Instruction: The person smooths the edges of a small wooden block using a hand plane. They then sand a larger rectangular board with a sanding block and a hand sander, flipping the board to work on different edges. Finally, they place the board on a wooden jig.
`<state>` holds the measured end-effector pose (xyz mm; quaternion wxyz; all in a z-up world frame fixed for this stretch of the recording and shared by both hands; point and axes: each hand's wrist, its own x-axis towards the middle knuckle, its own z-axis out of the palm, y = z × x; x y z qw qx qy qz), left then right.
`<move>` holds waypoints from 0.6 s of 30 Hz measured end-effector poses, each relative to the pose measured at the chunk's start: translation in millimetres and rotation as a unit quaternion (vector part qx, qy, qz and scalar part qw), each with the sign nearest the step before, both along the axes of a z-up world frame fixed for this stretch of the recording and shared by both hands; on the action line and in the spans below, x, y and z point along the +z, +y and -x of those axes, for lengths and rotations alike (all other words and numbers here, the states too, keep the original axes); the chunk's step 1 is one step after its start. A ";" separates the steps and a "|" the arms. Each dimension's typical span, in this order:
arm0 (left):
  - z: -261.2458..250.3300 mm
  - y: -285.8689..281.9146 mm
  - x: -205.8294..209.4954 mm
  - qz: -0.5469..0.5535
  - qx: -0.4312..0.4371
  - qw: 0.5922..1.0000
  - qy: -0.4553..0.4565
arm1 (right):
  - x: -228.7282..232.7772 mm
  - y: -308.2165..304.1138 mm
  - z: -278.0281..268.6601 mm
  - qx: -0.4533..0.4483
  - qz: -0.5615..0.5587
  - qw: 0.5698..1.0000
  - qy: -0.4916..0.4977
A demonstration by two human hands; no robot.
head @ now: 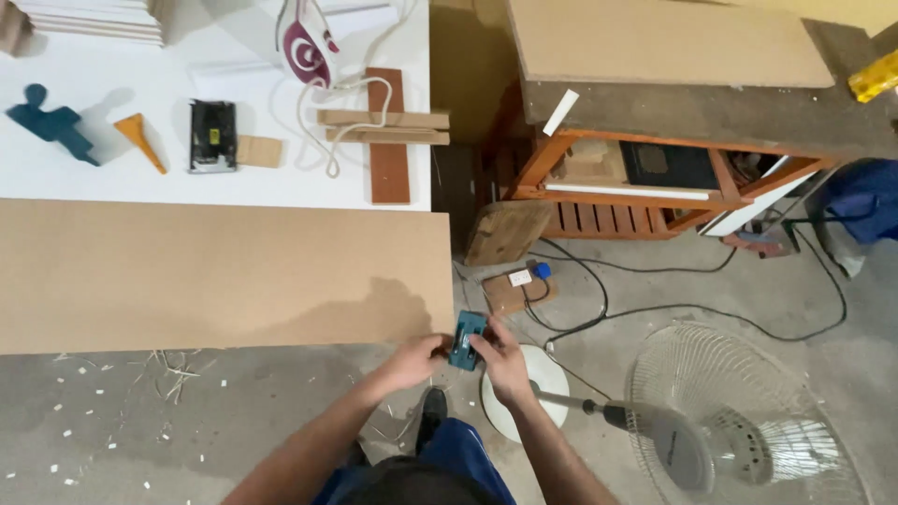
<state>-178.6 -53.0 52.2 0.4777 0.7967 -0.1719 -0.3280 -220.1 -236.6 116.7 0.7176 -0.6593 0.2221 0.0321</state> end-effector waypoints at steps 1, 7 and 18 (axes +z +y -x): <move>15.0 16.4 -8.7 0.117 0.082 0.984 0.106 | 2.8 10.4 5.7 0.042 0.006 0.999 0.034; 121.6 144.9 8.7 0.216 0.290 0.905 0.225 | 16.6 124.2 49.1 0.280 0.108 0.951 0.072; 157.0 324.2 -6.4 0.106 0.660 0.703 0.243 | -43.7 234.3 26.8 0.440 0.304 0.844 0.044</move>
